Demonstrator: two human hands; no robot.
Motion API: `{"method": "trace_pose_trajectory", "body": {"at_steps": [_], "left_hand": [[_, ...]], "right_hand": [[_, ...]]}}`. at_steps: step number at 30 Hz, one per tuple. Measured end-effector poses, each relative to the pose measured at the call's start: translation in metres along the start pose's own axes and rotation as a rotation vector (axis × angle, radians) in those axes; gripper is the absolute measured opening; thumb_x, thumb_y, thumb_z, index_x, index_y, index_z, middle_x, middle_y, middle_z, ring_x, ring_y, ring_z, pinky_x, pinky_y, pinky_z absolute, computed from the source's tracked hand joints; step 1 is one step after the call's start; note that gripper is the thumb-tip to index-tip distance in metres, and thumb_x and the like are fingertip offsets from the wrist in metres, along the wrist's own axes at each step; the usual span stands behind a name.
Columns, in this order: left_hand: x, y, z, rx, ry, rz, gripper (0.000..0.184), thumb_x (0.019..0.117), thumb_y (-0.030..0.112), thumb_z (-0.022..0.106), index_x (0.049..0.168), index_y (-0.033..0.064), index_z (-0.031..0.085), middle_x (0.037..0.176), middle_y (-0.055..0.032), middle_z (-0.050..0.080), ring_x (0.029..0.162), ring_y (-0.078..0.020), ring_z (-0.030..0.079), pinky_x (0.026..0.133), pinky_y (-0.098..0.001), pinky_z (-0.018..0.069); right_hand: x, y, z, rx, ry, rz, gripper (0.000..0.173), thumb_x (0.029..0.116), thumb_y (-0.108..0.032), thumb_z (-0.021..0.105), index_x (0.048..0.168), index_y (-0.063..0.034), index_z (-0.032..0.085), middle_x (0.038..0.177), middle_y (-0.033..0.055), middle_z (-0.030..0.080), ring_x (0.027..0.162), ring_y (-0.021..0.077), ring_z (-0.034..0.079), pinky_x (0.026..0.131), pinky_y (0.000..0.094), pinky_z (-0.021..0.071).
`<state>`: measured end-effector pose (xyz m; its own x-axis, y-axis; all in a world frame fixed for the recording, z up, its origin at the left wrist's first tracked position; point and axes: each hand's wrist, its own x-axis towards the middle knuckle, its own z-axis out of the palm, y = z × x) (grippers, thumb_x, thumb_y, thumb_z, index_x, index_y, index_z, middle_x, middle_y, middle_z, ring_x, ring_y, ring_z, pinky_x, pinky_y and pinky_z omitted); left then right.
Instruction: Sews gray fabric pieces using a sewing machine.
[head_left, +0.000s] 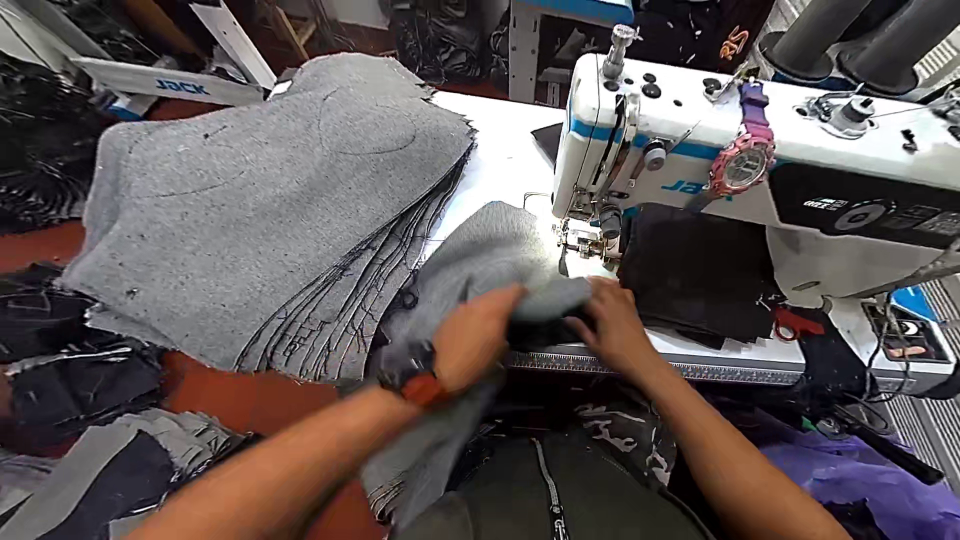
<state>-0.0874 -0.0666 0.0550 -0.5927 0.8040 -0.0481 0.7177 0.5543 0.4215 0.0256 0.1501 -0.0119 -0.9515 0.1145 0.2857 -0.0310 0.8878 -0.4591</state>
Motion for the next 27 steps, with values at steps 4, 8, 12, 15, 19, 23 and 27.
{"method": "trace_pose_trajectory", "body": {"at_steps": [4,8,12,15,19,23,27], "left_hand": [[0.073,-0.035,-0.067,0.441,0.075,-0.05,0.021,0.0989,0.001,0.049,0.106,-0.0004,0.069,0.098,-0.0294,0.069,0.097,-0.0529,0.066,0.078,-0.0696,0.0491],[0.117,0.01,-0.06,0.587,0.363,0.253,0.019,0.0965,-0.005,0.049,0.101,-0.0097,0.067,0.112,-0.0302,0.066,0.117,-0.0504,0.058,0.099,-0.0631,0.0433],[0.07,0.018,0.02,0.406,0.319,0.314,0.021,0.0968,0.004,0.054,0.111,-0.0061,0.066,0.119,-0.0291,0.065,0.125,-0.0491,0.056,0.112,-0.0676,0.0336],[0.054,0.001,0.053,0.352,0.435,0.353,0.027,0.0988,0.027,0.062,0.109,0.0032,0.068,0.095,-0.019,0.07,0.103,-0.0404,0.068,0.113,-0.0627,0.0362],[0.067,-0.007,0.046,0.428,0.357,0.392,0.028,0.1063,0.024,0.051,0.114,0.0078,0.072,0.093,-0.018,0.069,0.1,-0.0397,0.066,0.109,-0.0594,0.0393],[0.063,-0.009,0.041,0.3,0.372,0.579,0.024,0.1025,0.001,0.046,0.111,-0.0031,0.069,0.112,-0.0219,0.071,0.11,-0.0391,0.068,0.102,-0.0514,0.0519],[0.037,0.0,0.058,0.142,0.335,0.449,0.021,0.101,0.0,0.048,0.112,-0.0034,0.066,0.093,-0.0231,0.065,0.087,-0.0414,0.067,0.074,-0.0511,0.0561]], "right_hand": [[-0.021,-0.061,0.046,-0.178,0.02,-0.03,0.044,0.1,-0.038,0.062,0.14,-0.0195,0.065,0.154,0.0094,0.053,0.146,0.0404,0.041,0.115,0.0628,0.0355],[-0.022,-0.075,0.064,-0.072,0.177,-0.035,0.031,0.0978,-0.028,0.067,0.123,-0.0091,0.071,0.137,0.0131,0.065,0.138,0.0346,0.052,0.112,0.0542,0.0432],[-0.048,-0.058,0.063,0.125,0.3,-0.101,0.014,0.0976,-0.008,0.063,0.106,-0.0069,0.074,0.12,0.0136,0.068,0.126,0.0302,0.06,0.109,0.0461,0.0495],[-0.059,-0.047,0.07,0.126,0.364,-0.193,0.019,0.0989,-0.004,0.057,0.107,-0.0082,0.074,0.123,0.0127,0.069,0.129,0.0277,0.06,0.112,0.0459,0.0474],[-0.057,-0.049,0.063,0.09,0.436,-0.135,0.019,0.1006,-0.009,0.059,0.11,-0.0085,0.076,0.114,0.0069,0.075,0.115,0.0239,0.067,0.098,0.0434,0.0518],[-0.055,-0.05,0.055,0.022,0.502,0.014,0.019,0.0971,-0.016,0.067,0.112,-0.0082,0.075,0.097,0.0065,0.072,0.091,0.023,0.066,0.078,0.0392,0.0521],[-0.061,-0.039,0.057,-0.036,0.545,0.019,0.017,0.0967,-0.028,0.069,0.098,-0.0155,0.081,0.085,0.0046,0.064,0.085,0.0219,0.059,0.076,0.0373,0.0455]]}}
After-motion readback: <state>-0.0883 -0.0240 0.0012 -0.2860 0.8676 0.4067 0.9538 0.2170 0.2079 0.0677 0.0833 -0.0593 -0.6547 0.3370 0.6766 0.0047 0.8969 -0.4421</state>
